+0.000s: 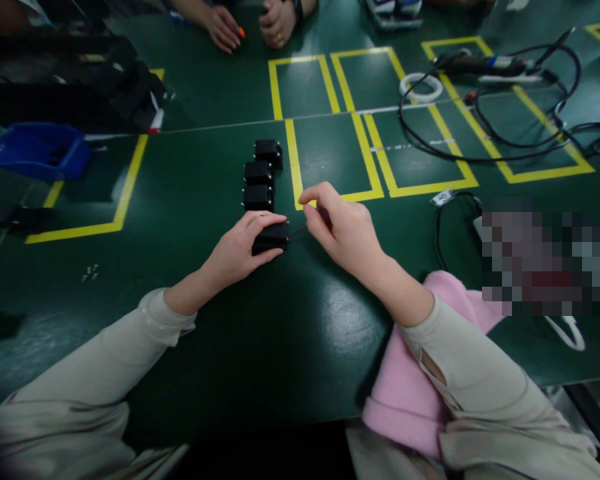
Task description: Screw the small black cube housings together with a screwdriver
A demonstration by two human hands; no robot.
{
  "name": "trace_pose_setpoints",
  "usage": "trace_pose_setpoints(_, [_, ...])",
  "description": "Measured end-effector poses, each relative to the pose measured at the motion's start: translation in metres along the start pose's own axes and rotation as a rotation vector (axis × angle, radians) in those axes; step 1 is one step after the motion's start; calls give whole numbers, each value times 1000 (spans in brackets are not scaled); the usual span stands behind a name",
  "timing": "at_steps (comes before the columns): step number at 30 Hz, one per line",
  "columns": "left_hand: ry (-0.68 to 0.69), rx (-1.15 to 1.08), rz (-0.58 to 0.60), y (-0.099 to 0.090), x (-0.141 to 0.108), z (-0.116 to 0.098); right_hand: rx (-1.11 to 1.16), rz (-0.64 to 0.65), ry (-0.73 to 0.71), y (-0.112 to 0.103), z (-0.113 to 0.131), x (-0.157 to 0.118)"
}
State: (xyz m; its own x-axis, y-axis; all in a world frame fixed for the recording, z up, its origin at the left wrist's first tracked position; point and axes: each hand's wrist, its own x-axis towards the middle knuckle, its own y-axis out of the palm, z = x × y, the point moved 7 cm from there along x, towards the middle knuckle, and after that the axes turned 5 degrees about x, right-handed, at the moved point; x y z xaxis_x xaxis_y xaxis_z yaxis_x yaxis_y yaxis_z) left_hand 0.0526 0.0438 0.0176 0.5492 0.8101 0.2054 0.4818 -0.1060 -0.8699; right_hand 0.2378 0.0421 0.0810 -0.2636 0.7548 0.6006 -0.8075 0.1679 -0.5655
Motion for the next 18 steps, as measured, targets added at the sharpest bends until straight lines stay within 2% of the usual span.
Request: trace_pose_setpoints(18, [-4,4,11,1,0,1,38,34,12,0,2,0])
